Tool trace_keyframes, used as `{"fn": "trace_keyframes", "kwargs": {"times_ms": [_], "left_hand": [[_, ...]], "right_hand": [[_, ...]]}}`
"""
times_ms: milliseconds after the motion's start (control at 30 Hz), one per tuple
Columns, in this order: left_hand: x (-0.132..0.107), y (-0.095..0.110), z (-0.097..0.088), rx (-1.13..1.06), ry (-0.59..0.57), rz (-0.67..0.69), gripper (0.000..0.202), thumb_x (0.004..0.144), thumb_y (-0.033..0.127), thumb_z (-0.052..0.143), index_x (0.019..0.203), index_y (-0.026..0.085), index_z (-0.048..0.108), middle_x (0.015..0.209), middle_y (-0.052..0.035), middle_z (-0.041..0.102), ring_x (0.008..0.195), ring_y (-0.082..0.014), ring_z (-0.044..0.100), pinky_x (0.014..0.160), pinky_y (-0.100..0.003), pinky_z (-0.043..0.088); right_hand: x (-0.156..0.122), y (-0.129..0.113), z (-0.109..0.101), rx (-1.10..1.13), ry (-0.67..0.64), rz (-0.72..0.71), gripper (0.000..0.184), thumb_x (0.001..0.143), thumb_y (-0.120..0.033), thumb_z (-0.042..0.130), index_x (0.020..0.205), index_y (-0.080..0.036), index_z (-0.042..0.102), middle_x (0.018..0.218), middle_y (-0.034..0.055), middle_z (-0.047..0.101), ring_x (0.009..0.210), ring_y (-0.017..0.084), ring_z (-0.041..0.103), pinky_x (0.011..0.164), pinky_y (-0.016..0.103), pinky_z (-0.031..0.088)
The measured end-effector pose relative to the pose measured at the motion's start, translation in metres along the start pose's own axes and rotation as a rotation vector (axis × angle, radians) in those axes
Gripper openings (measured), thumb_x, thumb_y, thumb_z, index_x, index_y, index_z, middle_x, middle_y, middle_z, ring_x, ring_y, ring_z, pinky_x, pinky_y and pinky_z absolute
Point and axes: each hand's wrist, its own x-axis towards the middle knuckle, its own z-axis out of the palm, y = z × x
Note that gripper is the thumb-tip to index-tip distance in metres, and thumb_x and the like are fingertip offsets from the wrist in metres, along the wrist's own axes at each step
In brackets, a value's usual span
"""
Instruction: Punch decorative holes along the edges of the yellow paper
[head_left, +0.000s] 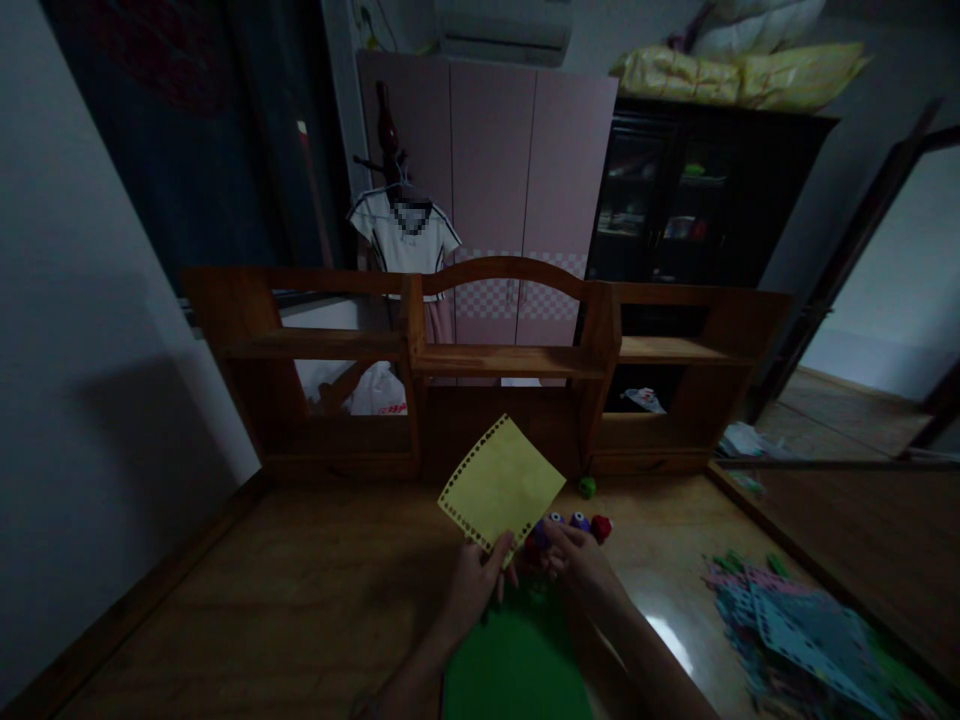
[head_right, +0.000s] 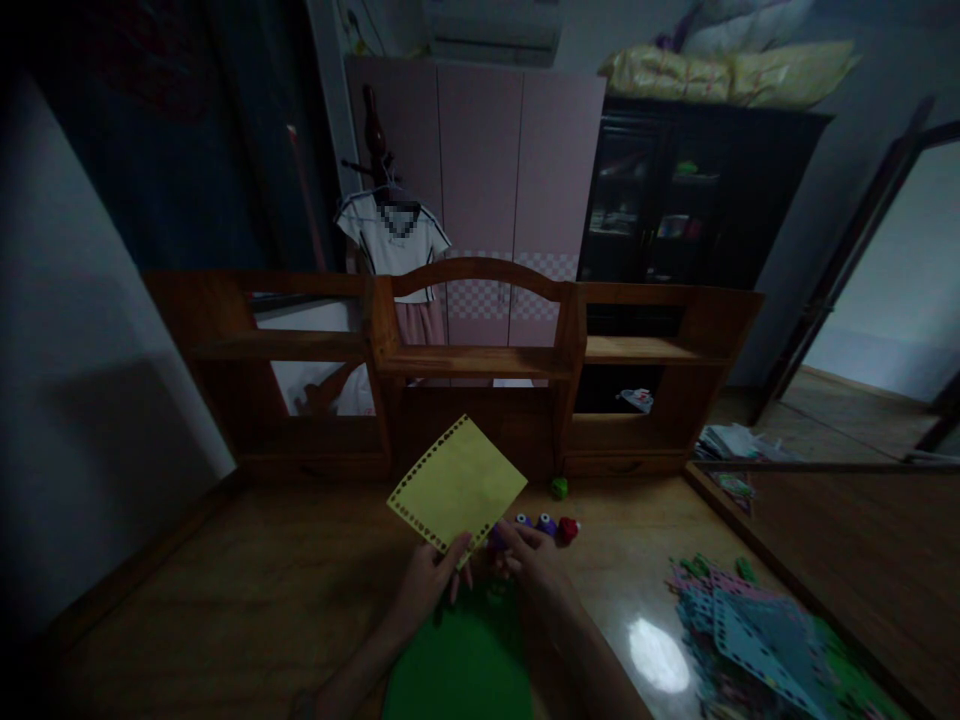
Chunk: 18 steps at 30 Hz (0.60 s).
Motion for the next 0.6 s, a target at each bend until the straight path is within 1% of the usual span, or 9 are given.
{"fn": "trace_keyframes", "kwargs": {"times_ms": [133, 267, 433, 600], "left_hand": [[-0.0003, 0.0017, -0.0011, 0.015, 0.020, -0.004, 0.058, 0.081, 0.058, 0.037, 0.051, 0.013, 0.057, 0.036, 0.0010, 0.046, 0.035, -0.0097, 0.046, 0.045, -0.021, 0.036], [-0.0014, 0.0056, -0.0011, 0.032, 0.015, -0.022, 0.058, 0.080, 0.059, 0.037, 0.051, 0.013, 0.057, 0.037, -0.0001, 0.048, 0.035, -0.0105, 0.046, 0.044, -0.021, 0.036], [-0.0026, 0.0085, 0.0012, 0.060, -0.033, -0.026, 0.059, 0.080, 0.059, 0.035, 0.051, 0.013, 0.057, 0.037, -0.0001, 0.047, 0.034, -0.0098, 0.044, 0.042, -0.020, 0.035], [-0.0034, 0.0064, 0.0032, 0.084, -0.078, -0.018, 0.059, 0.081, 0.058, 0.034, 0.051, 0.012, 0.057, 0.039, -0.0004, 0.048, 0.034, -0.0088, 0.043, 0.042, -0.020, 0.035]], "right_hand": [[0.0011, 0.0015, -0.0009, -0.029, -0.030, -0.019, 0.037, 0.070, -0.047, 0.066, 0.080, -0.011, 0.066, 0.060, 0.0035, 0.058, 0.048, 0.010, 0.048, 0.047, 0.022, 0.033], [-0.0009, -0.0003, -0.0008, -0.056, -0.034, -0.023, 0.037, 0.071, -0.047, 0.065, 0.084, -0.012, 0.066, 0.064, 0.0038, 0.059, 0.050, 0.010, 0.049, 0.048, 0.022, 0.034], [-0.0033, -0.0031, 0.0008, -0.119, -0.032, -0.044, 0.036, 0.071, -0.048, 0.065, 0.077, -0.012, 0.063, 0.057, 0.0013, 0.055, 0.050, 0.010, 0.048, 0.047, 0.021, 0.032], [-0.0030, -0.0032, 0.0030, -0.135, -0.001, -0.012, 0.040, 0.065, -0.053, 0.067, 0.069, -0.014, 0.058, 0.050, -0.0039, 0.046, 0.041, 0.006, 0.039, 0.041, 0.019, 0.026]]}}
